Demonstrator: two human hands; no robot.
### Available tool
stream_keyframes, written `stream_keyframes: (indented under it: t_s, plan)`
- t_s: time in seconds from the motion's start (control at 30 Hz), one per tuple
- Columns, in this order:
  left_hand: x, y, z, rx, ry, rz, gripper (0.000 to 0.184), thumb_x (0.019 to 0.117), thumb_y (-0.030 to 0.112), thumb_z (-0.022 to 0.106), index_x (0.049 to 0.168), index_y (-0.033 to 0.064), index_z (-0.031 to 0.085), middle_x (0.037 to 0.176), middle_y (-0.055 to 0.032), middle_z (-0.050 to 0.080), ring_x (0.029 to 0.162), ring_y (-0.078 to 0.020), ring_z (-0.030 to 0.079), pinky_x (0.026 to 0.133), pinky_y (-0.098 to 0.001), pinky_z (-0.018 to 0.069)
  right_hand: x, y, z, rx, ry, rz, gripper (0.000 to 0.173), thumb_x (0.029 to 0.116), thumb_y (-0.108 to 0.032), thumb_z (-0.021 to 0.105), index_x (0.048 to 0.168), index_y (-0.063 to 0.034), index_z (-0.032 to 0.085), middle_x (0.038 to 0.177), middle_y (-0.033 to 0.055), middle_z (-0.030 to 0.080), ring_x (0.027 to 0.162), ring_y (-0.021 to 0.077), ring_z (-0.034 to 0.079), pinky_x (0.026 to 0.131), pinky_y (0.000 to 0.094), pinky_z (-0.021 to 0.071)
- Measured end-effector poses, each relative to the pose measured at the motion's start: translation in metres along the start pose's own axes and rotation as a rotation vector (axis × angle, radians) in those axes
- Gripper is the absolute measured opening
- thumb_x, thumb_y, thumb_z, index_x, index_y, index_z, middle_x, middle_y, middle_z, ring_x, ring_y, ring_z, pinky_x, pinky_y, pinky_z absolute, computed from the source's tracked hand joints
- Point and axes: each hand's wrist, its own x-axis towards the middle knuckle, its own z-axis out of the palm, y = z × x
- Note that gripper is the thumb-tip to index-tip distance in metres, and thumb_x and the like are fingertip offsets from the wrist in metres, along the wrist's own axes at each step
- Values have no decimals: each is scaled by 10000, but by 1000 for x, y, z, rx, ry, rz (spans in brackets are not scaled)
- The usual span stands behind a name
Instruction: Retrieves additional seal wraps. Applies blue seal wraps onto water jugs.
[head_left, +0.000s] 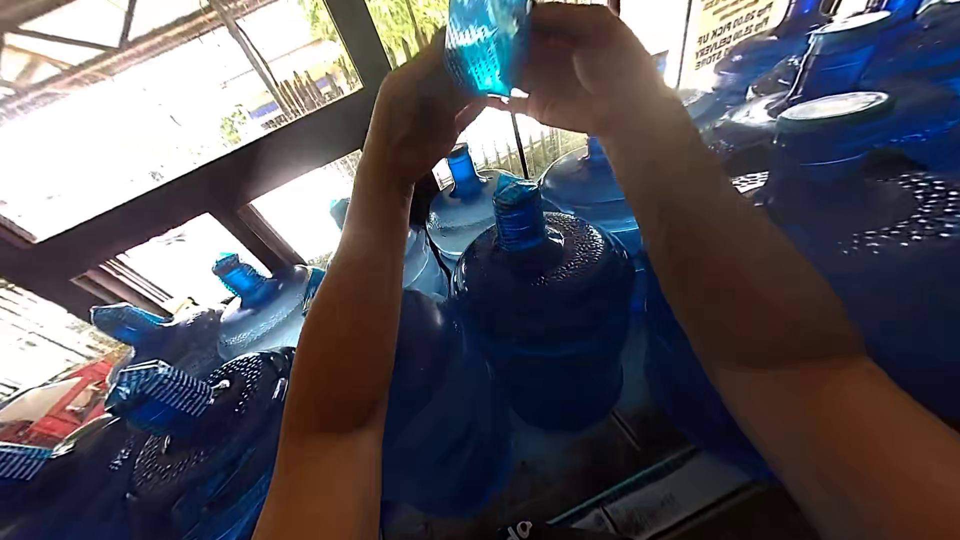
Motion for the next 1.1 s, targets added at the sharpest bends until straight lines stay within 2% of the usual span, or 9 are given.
stream_keyframes:
  t_s: [0.07, 0.2, 0.4, 0.53, 0.6, 0.77, 0.9, 1.0, 1.1]
  plan:
    - [11, -17, -22, 136, 96, -97, 273, 1095, 146, 368, 1264, 60, 564, 1126, -68, 678, 1095, -178, 650, 981, -380, 544, 25, 13, -24, -109, 67, 70, 256, 1097, -220, 414, 1161, -103, 631, 1016, 12, 704, 1013, 150, 677, 916, 374, 555]
    - [33, -52, -60, 337, 374, -274, 229, 1098, 201, 419, 1167, 66, 590, 976, -40, 683, 929, -143, 668, 855, -322, 562, 67, 59, -62, -383, 99, 222, 247, 1073, -217, 489, 1248, -84, 603, 985, 19, 679, 916, 133, 653, 843, 357, 539]
    - [46, -101, -125, 435, 497, -421, 253, 1080, 134, 455, 1282, 3, 532, 1033, -84, 657, 900, -149, 658, 843, -323, 565, 107, 122, -103, -519, 28, 436, 290, 1032, -178, 558, 1285, -43, 600, 1139, 100, 684, 1034, 176, 633, 911, 414, 498]
    - [51, -122, -145, 575, 577, -520, 267, 1061, 100, 492, 1295, -25, 525, 1009, -104, 639, 843, -139, 634, 784, -309, 554, 124, 145, -124, -657, 17, 513, 281, 1026, -155, 571, 1260, -12, 629, 1114, 133, 686, 982, 190, 638, 896, 426, 499]
    - [55, -128, -155, 593, 581, -538, 292, 1069, 99, 478, 1323, -38, 522, 1054, -131, 646, 888, -163, 635, 821, -336, 550, 135, 151, -129, -664, 24, 528, 267, 1022, -147, 592, 1239, 0, 638, 1083, 133, 677, 940, 184, 631, 871, 400, 510]
    - [67, -135, -174, 632, 569, -503, 180, 1041, 108, 473, 1140, 0, 577, 923, -69, 631, 787, -128, 613, 737, -318, 541, 165, 161, -138, -748, 18, 535, 269, 1029, -151, 577, 1233, 13, 639, 1053, 128, 678, 872, 156, 639, 825, 350, 534]
    - [87, -132, -176, 757, 678, -636, 217, 1055, 164, 473, 1178, 24, 585, 982, -73, 569, 797, -140, 524, 704, -314, 462, 186, 169, -142, -823, 47, 576, 296, 1041, -166, 554, 1266, 14, 623, 1107, 145, 671, 914, 170, 645, 849, 359, 532]
    - [100, -134, -181, 796, 695, -739, 190, 1066, 227, 436, 1081, 82, 558, 864, -21, 485, 670, -107, 463, 588, -260, 425, 195, 176, -147, -775, 69, 634, 285, 1045, -164, 535, 1268, -4, 612, 1103, 123, 648, 914, 163, 629, 843, 348, 530]
    - [106, -134, -193, 728, 648, -829, 154, 1047, 218, 429, 998, 108, 525, 797, -9, 459, 612, -101, 442, 554, -249, 421, 201, 177, -148, -725, 59, 715, 230, 1050, -177, 526, 1225, -48, 599, 1071, 76, 603, 903, 144, 598, 833, 334, 522]
